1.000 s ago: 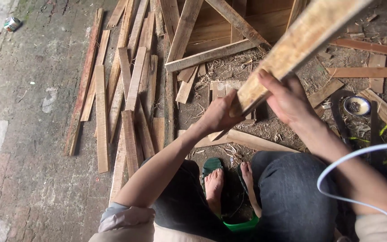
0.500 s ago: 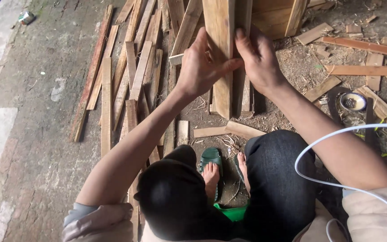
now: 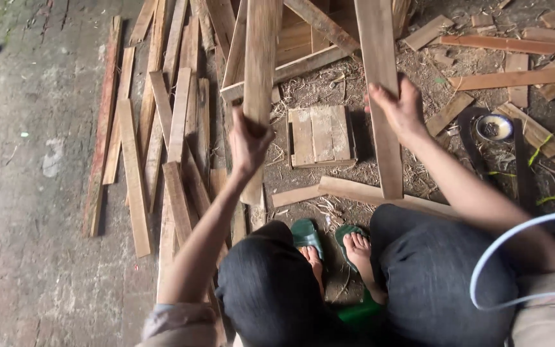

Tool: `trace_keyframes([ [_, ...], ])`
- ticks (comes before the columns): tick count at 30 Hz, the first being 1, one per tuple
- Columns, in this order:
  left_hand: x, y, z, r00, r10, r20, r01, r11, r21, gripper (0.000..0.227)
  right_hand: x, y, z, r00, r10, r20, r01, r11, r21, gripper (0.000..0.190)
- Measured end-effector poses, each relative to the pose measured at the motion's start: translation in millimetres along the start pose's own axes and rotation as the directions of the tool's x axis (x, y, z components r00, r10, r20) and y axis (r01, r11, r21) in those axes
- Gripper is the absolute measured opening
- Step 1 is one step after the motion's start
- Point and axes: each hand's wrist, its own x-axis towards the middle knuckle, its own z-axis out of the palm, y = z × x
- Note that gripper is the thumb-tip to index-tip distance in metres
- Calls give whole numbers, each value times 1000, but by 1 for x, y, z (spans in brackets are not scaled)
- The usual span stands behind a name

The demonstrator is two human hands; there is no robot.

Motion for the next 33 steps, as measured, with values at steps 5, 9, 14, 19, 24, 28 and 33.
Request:
trace_keyframes([
  [5, -42, -72, 56, 959, -276, 60, 280, 958, -68, 55, -14, 61, -4, 979, 198, -38, -200, 978, -60, 43],
  [9, -52, -113, 79, 875, -474, 97, 480, 875, -64, 54, -21, 108, -4, 947, 300, -114, -308, 950, -54, 38],
  [14, -60, -145, 94, 816, -572, 82, 573, 820, 18, 51, -27, 117, -4, 914, 379, -141, -392, 917, -73, 38],
  [19, -66, -165, 101, 800, -593, 87, 593, 805, 27, 51, -35, 165, -21, 851, 513, -115, -501, 858, 114, 38],
  [24, -70, -182, 99, 781, -618, 93, 610, 786, 99, 54, -47, 167, -25, 826, 546, -137, -535, 837, 110, 39],
  [28, -75, -169, 84, 780, -617, 101, 608, 787, 107, 49, -55, 179, -35, 831, 545, -114, -539, 838, 84, 47],
  [33, -85, -171, 69, 762, -645, 58, 632, 760, 156, 51, -50, 154, -35, 920, 368, -136, -383, 917, -112, 39],
])
